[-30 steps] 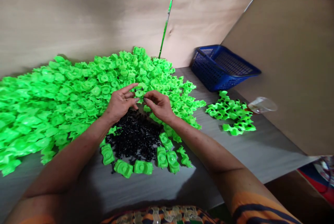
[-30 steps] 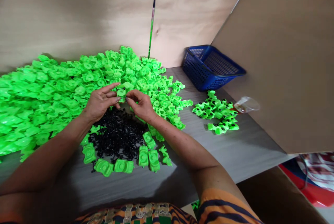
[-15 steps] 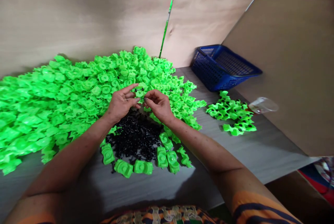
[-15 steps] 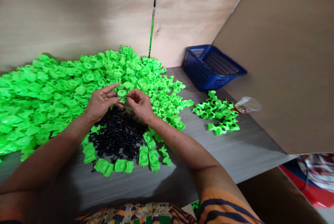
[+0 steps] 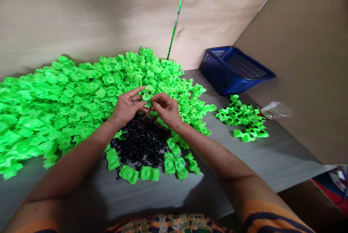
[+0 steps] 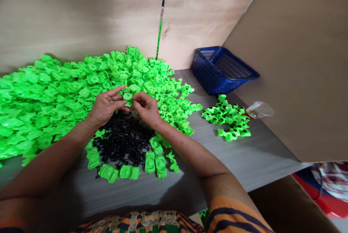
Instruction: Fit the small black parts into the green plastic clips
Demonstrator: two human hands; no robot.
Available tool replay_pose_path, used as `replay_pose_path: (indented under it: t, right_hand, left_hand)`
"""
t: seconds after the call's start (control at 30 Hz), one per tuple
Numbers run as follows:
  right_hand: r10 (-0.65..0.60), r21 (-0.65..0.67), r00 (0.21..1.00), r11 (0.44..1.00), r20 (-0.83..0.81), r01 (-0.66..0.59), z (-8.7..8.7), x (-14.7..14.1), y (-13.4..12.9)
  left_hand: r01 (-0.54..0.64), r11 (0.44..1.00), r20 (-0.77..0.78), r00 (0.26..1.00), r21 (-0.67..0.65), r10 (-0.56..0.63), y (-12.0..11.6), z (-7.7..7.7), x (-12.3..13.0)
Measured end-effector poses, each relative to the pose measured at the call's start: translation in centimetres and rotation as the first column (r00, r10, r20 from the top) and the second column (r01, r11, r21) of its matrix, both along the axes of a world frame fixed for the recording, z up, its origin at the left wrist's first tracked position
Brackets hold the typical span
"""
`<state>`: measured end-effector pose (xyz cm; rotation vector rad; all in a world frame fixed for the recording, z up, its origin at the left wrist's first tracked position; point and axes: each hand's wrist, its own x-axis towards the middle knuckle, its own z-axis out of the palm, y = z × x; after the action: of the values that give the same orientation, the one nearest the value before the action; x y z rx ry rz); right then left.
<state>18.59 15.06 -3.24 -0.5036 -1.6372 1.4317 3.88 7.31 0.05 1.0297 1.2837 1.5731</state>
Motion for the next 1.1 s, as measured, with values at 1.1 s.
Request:
replay_pose_path:
  t: [1.1]
  right_hand:
    - [0.001,-0.088,0.999,0.996,0.035,0.002,0.9,0.7,1.5]
  left_hand:
    - [-0.147,0.989,-0.577,0.811,-0.034,0.101,-0.1,0.8,-3.3]
